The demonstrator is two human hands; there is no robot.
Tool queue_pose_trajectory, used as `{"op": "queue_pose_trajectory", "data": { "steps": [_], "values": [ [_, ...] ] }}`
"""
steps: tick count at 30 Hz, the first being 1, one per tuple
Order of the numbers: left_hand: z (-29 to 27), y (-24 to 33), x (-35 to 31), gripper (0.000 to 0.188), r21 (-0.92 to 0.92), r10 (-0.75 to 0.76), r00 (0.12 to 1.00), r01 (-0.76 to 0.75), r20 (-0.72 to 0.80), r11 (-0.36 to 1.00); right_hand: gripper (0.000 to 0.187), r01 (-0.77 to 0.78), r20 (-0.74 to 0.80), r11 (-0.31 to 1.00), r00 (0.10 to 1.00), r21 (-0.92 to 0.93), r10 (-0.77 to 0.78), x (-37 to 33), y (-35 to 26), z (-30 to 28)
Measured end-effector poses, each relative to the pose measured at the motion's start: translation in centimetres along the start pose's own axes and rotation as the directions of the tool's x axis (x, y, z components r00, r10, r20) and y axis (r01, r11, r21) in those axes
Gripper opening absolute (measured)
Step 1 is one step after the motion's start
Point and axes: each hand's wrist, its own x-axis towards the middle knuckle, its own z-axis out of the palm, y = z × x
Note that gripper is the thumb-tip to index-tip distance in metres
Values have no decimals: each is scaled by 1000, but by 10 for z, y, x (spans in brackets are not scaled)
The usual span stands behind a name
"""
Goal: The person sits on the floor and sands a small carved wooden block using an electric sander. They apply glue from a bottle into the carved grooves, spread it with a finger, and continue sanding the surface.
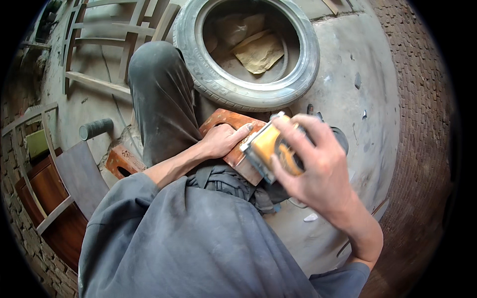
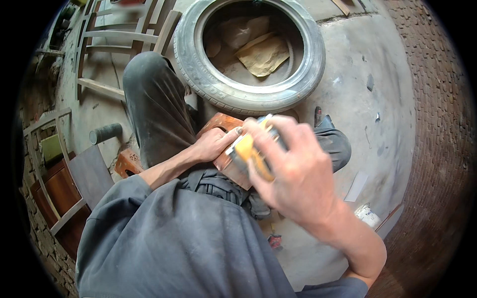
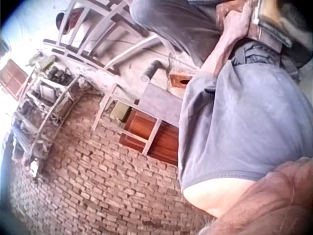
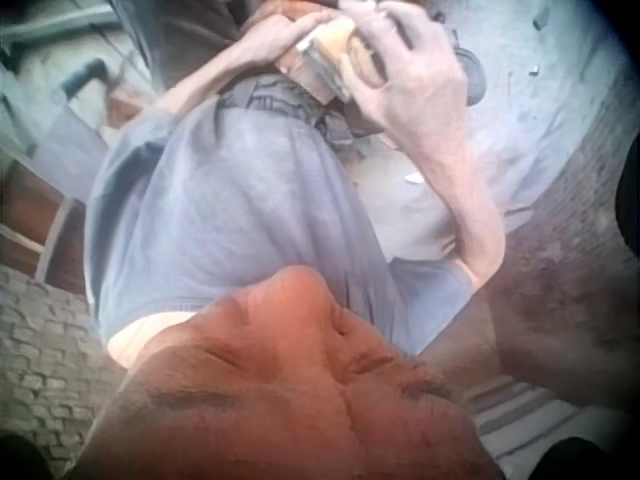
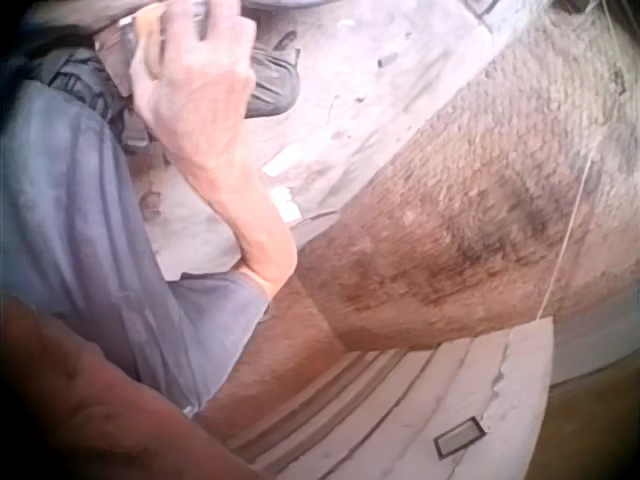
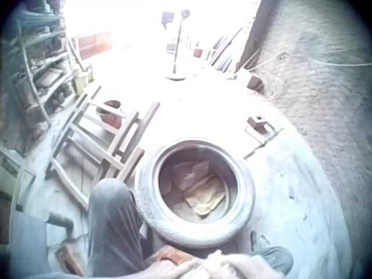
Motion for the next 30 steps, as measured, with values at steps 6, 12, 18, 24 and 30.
{"op": "queue_pose_trajectory", "data": {
  "steps": [6,12,18,24,30],
  "values": [
    [-2,7,0,84,76,-91,994,86,65,993,57,60,54,997,997,41,-62,-9,-29,7],
    [0,6,-2,87,100,-27,1000,25,12,995,60,-37,-100,986,995,-164,20,13,29,-1],
    [-1,-1,-1,85,76,-33,999,32,6,997,60,28,-73,997,997,-72,-34,-9,1,6],
    [-5,10,-6,80,119,-6,999,1,41,993,58,94,16,991,995,97,-96,-36,-31,19],
    [0,0,-8,79,74,23,1000,-24,9,997,61,-110,-214,993,972,-52,97,-2,47,7]
  ]
}}
